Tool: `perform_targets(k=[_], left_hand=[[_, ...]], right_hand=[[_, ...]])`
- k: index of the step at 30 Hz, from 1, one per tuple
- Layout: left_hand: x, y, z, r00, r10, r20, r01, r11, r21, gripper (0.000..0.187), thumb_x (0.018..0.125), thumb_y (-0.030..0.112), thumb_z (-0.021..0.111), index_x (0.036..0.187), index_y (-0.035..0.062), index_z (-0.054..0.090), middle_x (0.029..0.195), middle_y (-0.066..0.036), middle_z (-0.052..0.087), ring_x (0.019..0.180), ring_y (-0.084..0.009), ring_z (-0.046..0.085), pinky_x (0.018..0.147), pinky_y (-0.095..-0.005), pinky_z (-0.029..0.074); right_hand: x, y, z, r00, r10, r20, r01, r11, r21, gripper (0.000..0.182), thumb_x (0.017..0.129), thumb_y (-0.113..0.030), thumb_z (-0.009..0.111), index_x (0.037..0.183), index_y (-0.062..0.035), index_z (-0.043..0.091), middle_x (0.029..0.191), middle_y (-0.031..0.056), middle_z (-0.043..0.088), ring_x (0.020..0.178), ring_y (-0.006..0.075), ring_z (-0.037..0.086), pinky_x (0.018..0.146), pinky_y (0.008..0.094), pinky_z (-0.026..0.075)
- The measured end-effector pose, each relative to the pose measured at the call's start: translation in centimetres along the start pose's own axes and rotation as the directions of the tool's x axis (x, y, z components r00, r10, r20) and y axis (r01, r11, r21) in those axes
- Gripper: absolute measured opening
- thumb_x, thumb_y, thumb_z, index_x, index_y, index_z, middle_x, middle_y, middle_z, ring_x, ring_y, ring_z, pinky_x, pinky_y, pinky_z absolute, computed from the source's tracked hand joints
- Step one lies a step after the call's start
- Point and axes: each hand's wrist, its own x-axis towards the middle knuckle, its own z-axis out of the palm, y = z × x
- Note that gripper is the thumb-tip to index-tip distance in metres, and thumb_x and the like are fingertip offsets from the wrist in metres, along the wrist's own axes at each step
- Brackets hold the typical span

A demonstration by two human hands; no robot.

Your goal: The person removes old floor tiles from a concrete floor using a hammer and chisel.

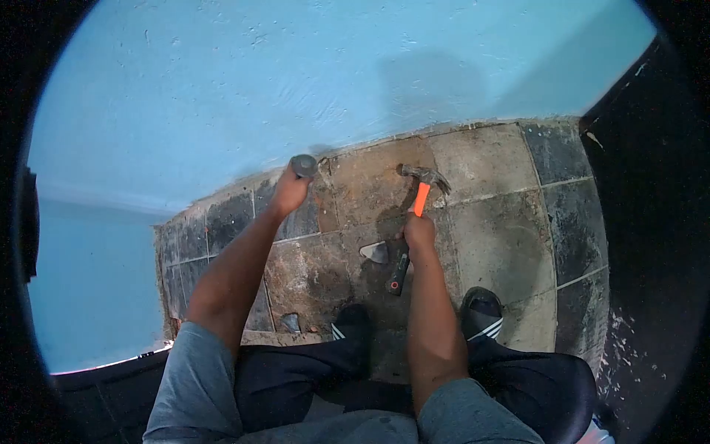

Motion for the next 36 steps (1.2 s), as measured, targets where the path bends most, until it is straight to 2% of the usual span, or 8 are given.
perform_targets(k=[2, 4, 8, 11, 17, 20, 26, 36], left_hand=[[1.7, 0.1, 0.4, 0.997, 0.073, -0.003, -0.073, 0.997, -0.014, 0.047, 0.095, 0.025, 0.063, 0.131, -0.0006, 0.045, 0.120, -0.027, 0.066, 0.117, -0.0465, 0.061, 0.097, -0.0473, 0.048], [3.0, 1.4, 0.8, 0.998, 0.016, 0.068, -0.010, 0.996, -0.094, 0.049, 0.094, 0.021, 0.064, 0.133, -0.0004, 0.042, 0.121, -0.027, 0.066, 0.118, -0.0435, 0.062, 0.098, -0.0459, 0.047], [5.6, -0.1, 4.1, 0.963, -0.016, 0.270, 0.070, 0.979, -0.192, 0.055, 0.092, 0.017, 0.067, 0.133, -0.0018, 0.036, 0.122, -0.026, 0.064, 0.118, -0.0375, 0.063, 0.098, -0.0431, 0.046], [4.4, 2.6, 4.3, 0.962, -0.028, 0.271, 0.051, 0.996, -0.076, 0.052, 0.094, 0.018, 0.066, 0.135, 0.0010, 0.040, 0.124, -0.022, 0.064, 0.118, -0.0352, 0.062, 0.098, -0.0418, 0.046], [5.3, 2.6, 5.1, 0.893, 0.051, 0.447, 0.083, 0.958, -0.275, 0.048, 0.092, 0.004, 0.071, 0.137, 0.0035, 0.055, 0.126, -0.009, 0.067, 0.114, -0.0189, 0.062, 0.097, -0.0339, 0.048], [5.7, 1.1, 6.0, 0.916, 0.112, 0.385, 0.000, 0.960, -0.279, 0.037, 0.089, 0.009, 0.079, 0.123, 0.0055, 0.065, 0.109, -0.009, 0.072, 0.099, -0.0195, 0.067, 0.088, -0.0371, 0.052], [6.6, -0.7, 5.6, 0.968, 0.091, 0.233, -0.012, 0.947, -0.321, 0.031, 0.090, 0.007, 0.077, 0.119, 0.0044, 0.068, 0.100, -0.005, 0.073, 0.093, -0.0144, 0.066, 0.082, -0.0333, 0.051], [5.9, 0.9, 3.2, 0.985, 0.039, 0.171, 0.040, 0.898, -0.438, 0.031, 0.091, 0.003, 0.074, 0.121, 0.0016, 0.067, 0.109, -0.005, 0.074, 0.097, -0.0121, 0.066, 0.089, -0.0304, 0.050]], right_hand=[[-0.1, 0.1, -0.4, 1.000, 0.011, -0.008, -0.011, 1.000, -0.010, 0.023, 0.105, -0.027, 0.053, 0.094, -0.0061, 0.054, 0.071, 0.0067, 0.057, 0.056, 0.0205, 0.058, 0.055, 0.0360, 0.049], [-0.8, -0.6, -0.5, 1.000, 0.020, -0.013, -0.021, 1.000, -0.021, 0.022, 0.105, -0.026, 0.053, 0.098, -0.0052, 0.054, 0.072, 0.0075, 0.059, 0.057, 0.0201, 0.059, 0.055, 0.0356, 0.049], [-0.9, -0.8, -1.0, 0.999, -0.039, -0.009, 0.039, 0.999, -0.025, 0.033, 0.105, -0.027, 0.054, 0.122, 0.0016, 0.055, 0.076, 0.0089, 0.062, 0.059, 0.0184, 0.062, 0.055, 0.0335, 0.052], [0.2, 0.4, -1.6, 0.998, -0.060, 0.017, 0.061, 0.997, -0.043, 0.034, 0.105, -0.026, 0.055, 0.127, 0.0007, 0.054, 0.080, 0.0100, 0.064, 0.064, 0.0177, 0.064, 0.057, 0.0327, 0.051], [-0.1, 0.0, -2.0, 0.999, 0.015, 0.049, -0.014, 0.999, -0.034, 0.032, 0.105, -0.023, 0.055, 0.128, -0.0004, 0.054, 0.086, 0.0110, 0.066, 0.067, 0.0180, 0.066, 0.057, 0.0331, 0.051], [-0.5, -0.6, -1.3, 0.998, 0.044, 0.035, -0.046, 0.997, 0.058, 0.025, 0.105, -0.020, 0.054, 0.120, -0.0007, 0.056, 0.082, 0.0093, 0.065, 0.064, 0.0181, 0.064, 0.055, 0.0332, 0.050], [0.1, -0.5, -1.2, 0.997, 0.037, 0.069, -0.047, 0.988, 0.150, 0.013, 0.103, -0.016, 0.054, 0.104, -0.0031, 0.055, 0.076, 0.0057, 0.059, 0.059, 0.0182, 0.059, 0.053, 0.0336, 0.048], [-0.7, -2.4, -1.2, 0.998, -0.050, -0.047, 0.050, 0.999, 0.003, 0.020, 0.100, -0.018, 0.058, 0.106, 0.0003, 0.060, 0.074, 0.0052, 0.057, 0.056, 0.0170, 0.056, 0.050, 0.0342, 0.047]])
